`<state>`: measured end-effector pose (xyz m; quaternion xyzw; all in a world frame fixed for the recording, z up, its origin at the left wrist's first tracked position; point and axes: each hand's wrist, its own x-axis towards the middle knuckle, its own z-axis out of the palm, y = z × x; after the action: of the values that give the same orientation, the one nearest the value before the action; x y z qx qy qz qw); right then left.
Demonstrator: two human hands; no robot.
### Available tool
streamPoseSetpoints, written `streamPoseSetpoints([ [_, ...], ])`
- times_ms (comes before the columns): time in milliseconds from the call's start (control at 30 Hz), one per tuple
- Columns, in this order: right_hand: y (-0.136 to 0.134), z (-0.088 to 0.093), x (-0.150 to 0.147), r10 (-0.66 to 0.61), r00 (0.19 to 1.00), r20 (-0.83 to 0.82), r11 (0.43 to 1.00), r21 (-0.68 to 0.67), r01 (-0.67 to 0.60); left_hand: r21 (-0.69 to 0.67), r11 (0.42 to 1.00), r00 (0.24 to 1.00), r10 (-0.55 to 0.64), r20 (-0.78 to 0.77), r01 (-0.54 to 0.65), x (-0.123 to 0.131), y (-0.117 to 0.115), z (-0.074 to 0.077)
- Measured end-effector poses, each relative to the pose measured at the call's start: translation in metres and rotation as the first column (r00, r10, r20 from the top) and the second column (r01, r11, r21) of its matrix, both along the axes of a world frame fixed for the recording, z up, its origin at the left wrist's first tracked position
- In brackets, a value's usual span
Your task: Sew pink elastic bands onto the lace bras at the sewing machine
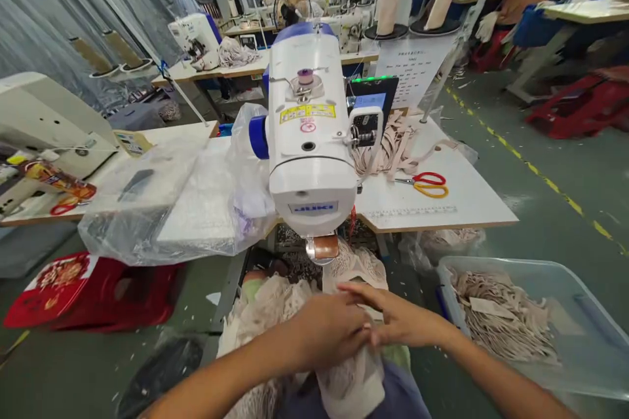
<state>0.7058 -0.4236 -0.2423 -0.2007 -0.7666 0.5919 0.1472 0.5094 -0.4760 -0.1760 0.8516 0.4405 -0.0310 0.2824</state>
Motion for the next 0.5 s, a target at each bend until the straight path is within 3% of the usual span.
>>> streamPoseSetpoints([
  [67,0.011,0.002,-0.014,0.106,0.993,-0.059,0.987,0.125,-0.098,0.036,0.995,0.995,0.096,-0.032,-0.094,-0.008,0.003,0.009],
  [167,0.021,0.009,-0.024,0.063,0.988,-0.138,0.893,0.451,0.007,-0.009,0.957,0.956,0.291,0.038,-0.291,-0.031,0.011,0.017],
  [267,0.032,0.023,-0.027,0.033,0.974,-0.225,0.673,0.726,0.144,-0.175,0.874,0.865,0.478,0.151,-0.452,-0.054,0.021,0.021],
  [333,0.043,0.030,-0.028,0.059,0.961,-0.269,0.515,0.833,0.201,-0.250,0.815,0.800,0.571,0.187,-0.523,-0.063,0.028,0.022],
  [400,0.053,0.033,-0.030,0.110,0.963,-0.248,0.413,0.892,0.183,-0.318,0.757,0.736,0.643,0.211,-0.571,-0.066,0.034,0.022],
  [467,0.061,0.033,-0.032,0.098,0.980,-0.174,0.396,0.910,0.122,-0.394,0.713,0.687,0.688,0.235,-0.580,-0.067,0.041,0.021],
  [500,0.064,0.032,-0.032,0.071,0.990,-0.120,0.433,0.898,0.078,-0.409,0.703,0.671,0.699,0.247,-0.582,-0.068,0.045,0.020],
])
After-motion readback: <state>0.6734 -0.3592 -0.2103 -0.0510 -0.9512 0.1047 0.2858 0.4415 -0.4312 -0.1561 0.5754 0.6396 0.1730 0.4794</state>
